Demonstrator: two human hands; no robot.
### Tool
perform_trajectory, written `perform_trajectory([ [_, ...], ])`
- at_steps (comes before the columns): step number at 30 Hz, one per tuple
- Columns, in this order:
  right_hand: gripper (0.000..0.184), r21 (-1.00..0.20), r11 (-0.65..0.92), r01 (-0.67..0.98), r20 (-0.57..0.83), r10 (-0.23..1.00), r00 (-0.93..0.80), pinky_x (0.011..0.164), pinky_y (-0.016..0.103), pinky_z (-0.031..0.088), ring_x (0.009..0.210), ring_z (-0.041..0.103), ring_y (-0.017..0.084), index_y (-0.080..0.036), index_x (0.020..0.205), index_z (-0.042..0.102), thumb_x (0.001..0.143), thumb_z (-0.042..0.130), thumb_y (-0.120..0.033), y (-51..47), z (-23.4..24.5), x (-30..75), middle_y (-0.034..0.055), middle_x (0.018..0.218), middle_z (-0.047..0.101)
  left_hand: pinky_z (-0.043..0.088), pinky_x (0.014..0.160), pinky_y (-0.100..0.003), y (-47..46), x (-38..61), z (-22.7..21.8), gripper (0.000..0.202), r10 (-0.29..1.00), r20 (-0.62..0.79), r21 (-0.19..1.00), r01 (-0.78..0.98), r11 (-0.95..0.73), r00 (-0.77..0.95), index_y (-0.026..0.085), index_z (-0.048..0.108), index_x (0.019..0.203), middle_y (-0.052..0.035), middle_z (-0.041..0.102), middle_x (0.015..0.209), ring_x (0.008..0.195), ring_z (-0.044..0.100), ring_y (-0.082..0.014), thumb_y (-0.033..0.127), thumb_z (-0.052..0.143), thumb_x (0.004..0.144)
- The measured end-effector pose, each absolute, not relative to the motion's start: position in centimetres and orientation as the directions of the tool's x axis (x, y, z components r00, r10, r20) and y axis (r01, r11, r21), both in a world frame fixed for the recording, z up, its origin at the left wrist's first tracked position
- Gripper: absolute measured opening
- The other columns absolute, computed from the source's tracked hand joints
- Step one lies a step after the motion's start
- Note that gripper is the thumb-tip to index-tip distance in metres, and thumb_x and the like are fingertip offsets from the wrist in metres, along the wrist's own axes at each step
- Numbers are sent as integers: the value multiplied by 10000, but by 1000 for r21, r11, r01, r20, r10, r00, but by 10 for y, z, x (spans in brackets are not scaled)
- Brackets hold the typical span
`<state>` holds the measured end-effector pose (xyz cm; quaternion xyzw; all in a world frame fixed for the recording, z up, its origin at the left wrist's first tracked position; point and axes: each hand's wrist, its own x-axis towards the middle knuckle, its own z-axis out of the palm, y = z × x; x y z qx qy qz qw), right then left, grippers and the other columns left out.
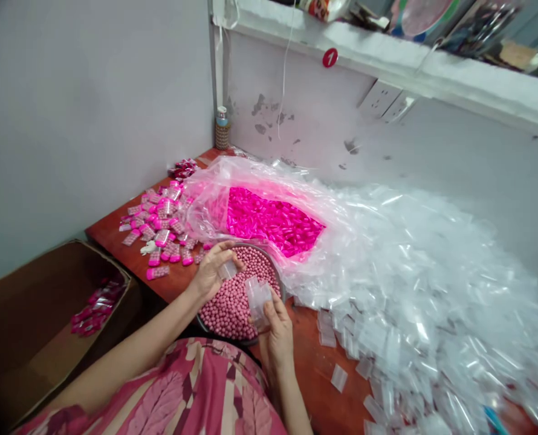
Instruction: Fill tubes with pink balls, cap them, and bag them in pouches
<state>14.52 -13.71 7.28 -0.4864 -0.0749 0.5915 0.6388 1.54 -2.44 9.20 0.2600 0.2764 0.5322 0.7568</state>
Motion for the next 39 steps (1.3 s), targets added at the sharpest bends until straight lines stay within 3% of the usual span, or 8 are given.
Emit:
perform_trajectory([
  [4, 412, -719, -155, -677, -454, 843, 289, 616, 251, 506, 653, 587, 108, -257, 1071, 576, 671, 674, -254, -133, 73, 144, 9, 1018, 624, 434, 624, -273, -42, 18, 76, 381, 916, -174, 745, -559, 363, 362, 134, 510, 1016, -25, 611, 652, 599, 581, -148, 284, 641, 691],
  [9, 393, -708, -171, -685, -439, 867, 237, 614, 251, 502, 660, 585, 113, -250, 1060, 568, 680, 666, -246, -132, 75, 139, 1, 952, 634, 403, 634, -210, -53, 20, 67, 417, 889, -210, 714, -557, 423, 406, 154, 551, 981, -11, 576, 755, 662, 542, -106, 292, 712, 621],
  [15, 360, -679, -171, -714, -438, 875, 207, 571, 224, 490, 620, 565, 99, -245, 1009, 556, 670, 673, -214, -130, 74, 133, -24, 882, 624, 411, 693, -244, -61, 26, 59, 526, 900, -108, 735, -576, 359, 423, 165, 540, 1017, -52, 584, 861, 779, 552, -158, 350, 741, 567],
  [19, 295, -710, -178, -681, -396, 901, 177, 560, 228, 468, 617, 565, 116, -226, 931, 557, 662, 677, -239, -129, 72, 133, -9, 839, 626, 413, 772, -301, -63, 21, 62, 647, 872, -84, 775, -519, 361, 482, 192, 494, 1094, -82, 596, 977, 909, 551, -222, 245, 780, 516],
  [25, 159, -695, -233, -680, -417, 901, 118, 515, 204, 418, 547, 519, 101, -196, 737, 554, 659, 675, -263, -131, 68, 131, -28, 681, 591, 409, 754, -282, -68, 18, 64, 572, 856, -132, 850, -388, 357, 500, 186, 543, 1073, -48, 618, 901, 839, 569, -197, 170, 754, 542],
  [32, 175, -666, -266, -697, -439, 895, 78, 508, 194, 409, 548, 514, 96, -185, 709, 564, 626, 697, -262, -132, 66, 133, -30, 665, 585, 412, 771, -320, -68, 16, 61, 650, 816, -199, 747, -454, 485, 543, 181, 516, 1129, -80, 627, 949, 872, 577, -227, 138, 752, 525],
  [39, 179, -635, -288, -717, -467, 882, 60, 453, 192, 446, 488, 500, 85, -188, 716, 567, 631, 706, -262, -130, 72, 127, -45, 627, 567, 432, 687, -273, -69, 22, 66, 469, 867, -297, 690, -537, 485, 401, 148, 601, 988, -62, 649, 837, 739, 592, -173, 126, 727, 537],
])
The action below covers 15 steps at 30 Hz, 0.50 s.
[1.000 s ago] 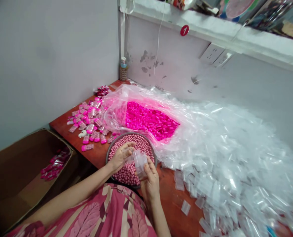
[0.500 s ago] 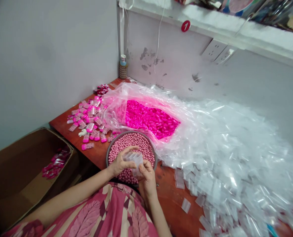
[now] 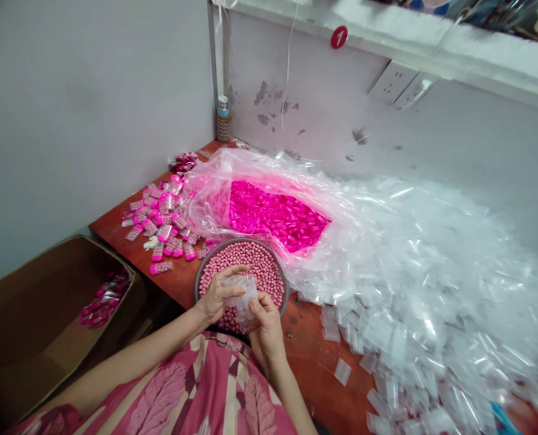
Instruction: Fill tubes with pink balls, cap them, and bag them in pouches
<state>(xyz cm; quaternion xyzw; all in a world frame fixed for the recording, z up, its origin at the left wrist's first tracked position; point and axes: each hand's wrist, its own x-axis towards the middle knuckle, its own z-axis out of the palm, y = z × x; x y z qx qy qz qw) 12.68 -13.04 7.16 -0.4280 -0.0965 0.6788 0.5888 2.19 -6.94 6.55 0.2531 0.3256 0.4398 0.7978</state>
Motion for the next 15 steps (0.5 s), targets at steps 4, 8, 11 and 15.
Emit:
perform_trajectory([
  [4, 158, -592, -301, -748, -484, 874, 32, 446, 199, 480, 472, 493, 76, -183, 672, 550, 656, 693, -247, -131, 69, 123, -59, 603, 545, 432, 608, -252, -70, 23, 67, 427, 870, -366, 659, -568, 494, 331, 141, 599, 951, -48, 649, 756, 647, 587, -155, 148, 721, 542],
  [8, 167, -546, -311, -778, -510, 860, 14, 475, 209, 504, 498, 509, 76, -179, 646, 542, 645, 705, -220, -133, 70, 121, -62, 608, 551, 424, 564, -231, -71, 21, 69, 420, 867, -395, 643, -583, 497, 304, 133, 590, 938, -37, 637, 714, 593, 571, -133, 141, 715, 537],
  [11, 173, -559, -290, -777, -512, 857, 49, 467, 185, 494, 480, 501, 65, -171, 633, 551, 626, 720, -207, -134, 73, 122, -60, 579, 554, 419, 543, -215, -72, 21, 71, 417, 875, -393, 648, -589, 483, 284, 133, 591, 926, -21, 625, 691, 560, 557, -115, 129, 715, 527],
  [15, 135, -527, -283, -801, -505, 863, 27, 514, 179, 499, 537, 533, 67, -175, 679, 580, 644, 708, -201, -135, 70, 126, -52, 623, 581, 438, 598, -227, -69, 20, 74, 433, 874, -341, 651, -584, 485, 346, 136, 590, 936, -37, 644, 745, 645, 588, -137, 103, 720, 524],
])
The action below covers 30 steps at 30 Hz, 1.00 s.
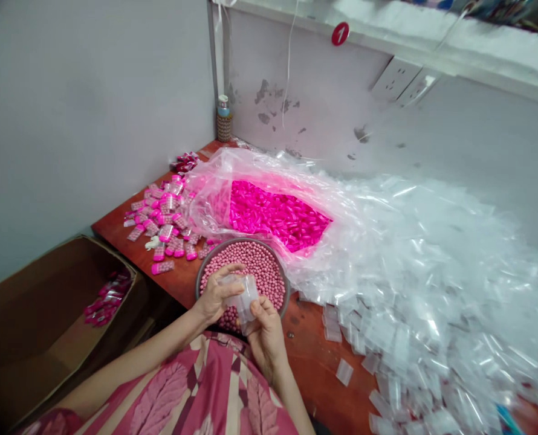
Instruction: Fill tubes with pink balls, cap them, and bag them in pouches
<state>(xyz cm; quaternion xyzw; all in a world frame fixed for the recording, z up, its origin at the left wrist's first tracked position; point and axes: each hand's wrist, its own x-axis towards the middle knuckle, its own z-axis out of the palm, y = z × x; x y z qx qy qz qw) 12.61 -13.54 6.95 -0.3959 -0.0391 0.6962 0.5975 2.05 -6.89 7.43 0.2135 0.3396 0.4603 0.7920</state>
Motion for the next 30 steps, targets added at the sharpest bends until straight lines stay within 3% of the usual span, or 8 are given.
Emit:
perform_trajectory([
  [5, 144, -477, -296, -828, -543, 840, 13, 544, 226, 524, 599, 564, 91, -207, 753, 597, 650, 698, -219, -135, 56, 130, -59, 693, 604, 446, 641, -249, -66, 21, 70, 419, 868, -353, 637, -589, 497, 351, 145, 579, 939, -55, 659, 788, 709, 608, -165, 158, 729, 548],
  [11, 139, -529, -265, -807, -554, 827, 92, 521, 209, 525, 549, 552, 83, -184, 671, 590, 621, 718, -201, -136, 60, 126, -61, 622, 584, 422, 572, -209, -66, 21, 72, 395, 927, -331, 724, -582, 371, 179, 153, 567, 957, -10, 628, 697, 598, 574, -112, 182, 715, 592],
  [17, 134, -562, -257, -786, -569, 810, 142, 509, 217, 525, 551, 572, 97, -183, 652, 593, 612, 720, -197, -146, 56, 134, -47, 635, 611, 464, 627, -283, -32, -9, 82, 422, 961, -269, 713, -683, 157, -59, 195, 523, 1001, 7, 617, 672, 619, 605, -148, 257, 697, 622],
  [20, 137, -604, -176, -777, -578, 768, 275, 541, 241, 527, 655, 608, 133, -194, 738, 610, 638, 693, -238, -145, 42, 150, -18, 738, 649, 477, 650, -318, -33, -13, 76, 423, 945, -307, 657, -695, 293, 109, 184, 508, 1006, -10, 625, 712, 660, 620, -173, 246, 696, 632],
  [23, 211, -779, -183, -599, -517, 728, 451, 587, 288, 524, 707, 611, 159, -196, 773, 598, 610, 692, -293, -153, 18, 177, -9, 791, 647, 487, 662, -336, -42, -8, 64, 361, 890, -372, 533, -725, 436, 262, 185, 513, 990, -18, 623, 762, 685, 625, -178, 256, 668, 672],
  [25, 286, -907, -308, -288, -421, 618, 664, 554, 307, 511, 654, 610, 182, -195, 735, 585, 584, 662, -426, -165, -1, 198, -10, 704, 633, 491, 681, -328, -45, -4, 57, 316, 852, -420, 427, -761, 489, 313, 182, 528, 970, -20, 618, 791, 705, 623, -169, 269, 650, 692],
  [30, 388, -889, -454, -59, -314, 512, 800, 610, 385, 478, 746, 599, 286, -182, 644, 561, 537, 605, -553, -193, -37, 243, 45, 643, 622, 497, 711, -308, -46, 5, 43, 202, 726, -527, 213, -758, 617, 442, 139, 565, 873, -39, 616, 783, 733, 618, -159, 267, 615, 726],
])
